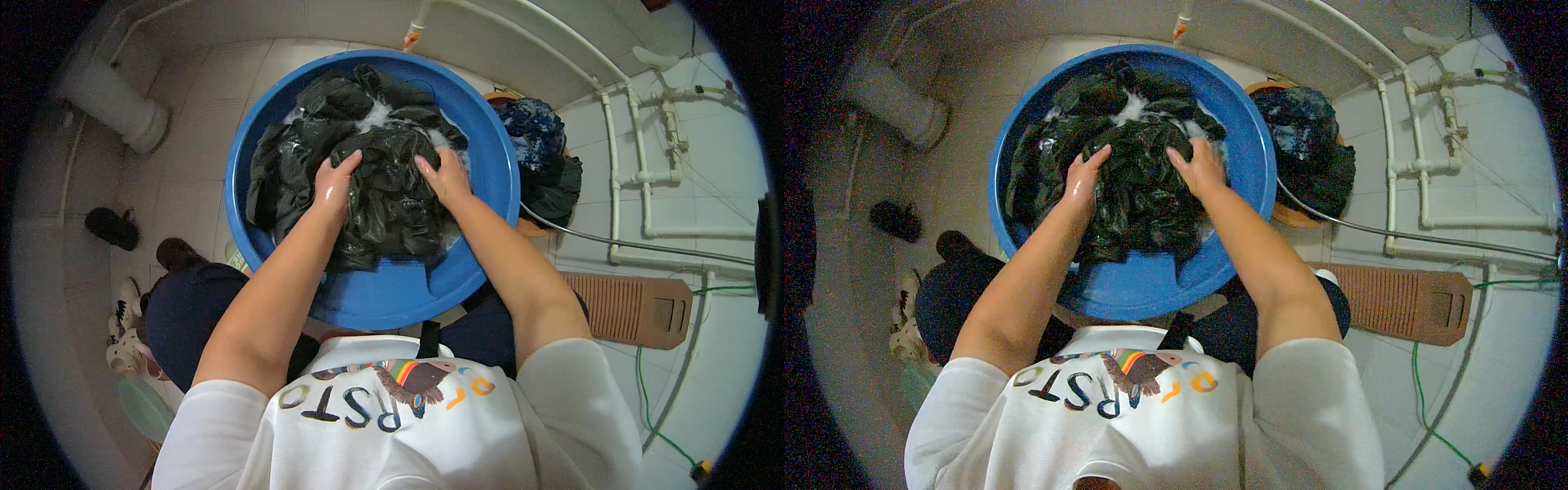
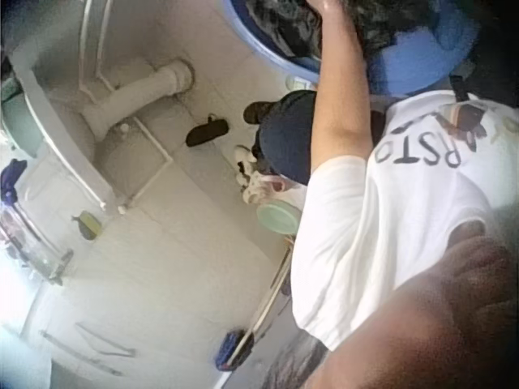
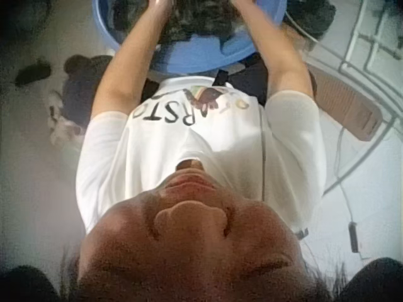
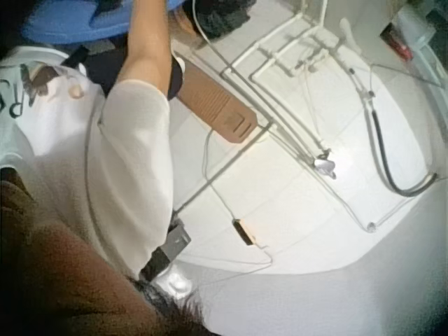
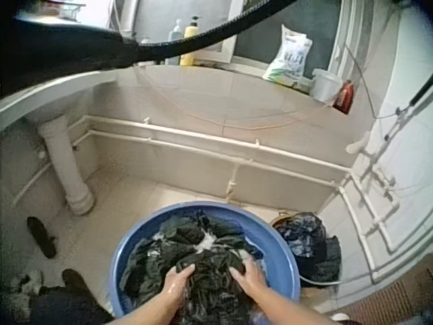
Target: The person hand-washes dark green garments in a blue plastic basin filled with soapy water. They scrub the fabric by hand, wring out the water, and place the wet items into a separate orange basin. The person repeats this process for multiple pieces of clothing.
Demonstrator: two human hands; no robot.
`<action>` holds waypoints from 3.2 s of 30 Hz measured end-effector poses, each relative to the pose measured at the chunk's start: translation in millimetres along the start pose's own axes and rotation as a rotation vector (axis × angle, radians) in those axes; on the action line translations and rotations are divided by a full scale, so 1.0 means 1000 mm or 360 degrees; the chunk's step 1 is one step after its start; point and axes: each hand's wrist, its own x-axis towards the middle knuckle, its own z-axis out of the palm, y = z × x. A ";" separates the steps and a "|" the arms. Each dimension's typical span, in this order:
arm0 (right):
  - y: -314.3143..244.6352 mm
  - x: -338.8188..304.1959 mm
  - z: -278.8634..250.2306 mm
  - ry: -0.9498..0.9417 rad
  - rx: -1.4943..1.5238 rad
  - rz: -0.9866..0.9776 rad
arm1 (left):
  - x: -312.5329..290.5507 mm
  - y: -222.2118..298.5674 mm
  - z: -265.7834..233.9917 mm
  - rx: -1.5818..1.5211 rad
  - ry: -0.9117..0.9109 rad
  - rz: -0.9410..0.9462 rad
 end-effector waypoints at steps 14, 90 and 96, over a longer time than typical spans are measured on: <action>0.000 -0.002 0.028 -0.0188 0.0526 0.0590 | 0.033 -0.031 -0.015 -0.0028 -0.0377 0.0351; -0.115 -0.010 -0.007 -0.0017 0.0554 -0.0362 | 0.118 -0.103 -0.030 0.0017 -0.0564 0.0090; -0.014 0.004 0.001 0.0123 0.0662 0.0832 | 0.015 -0.025 -0.002 0.0247 -0.0176 -0.0105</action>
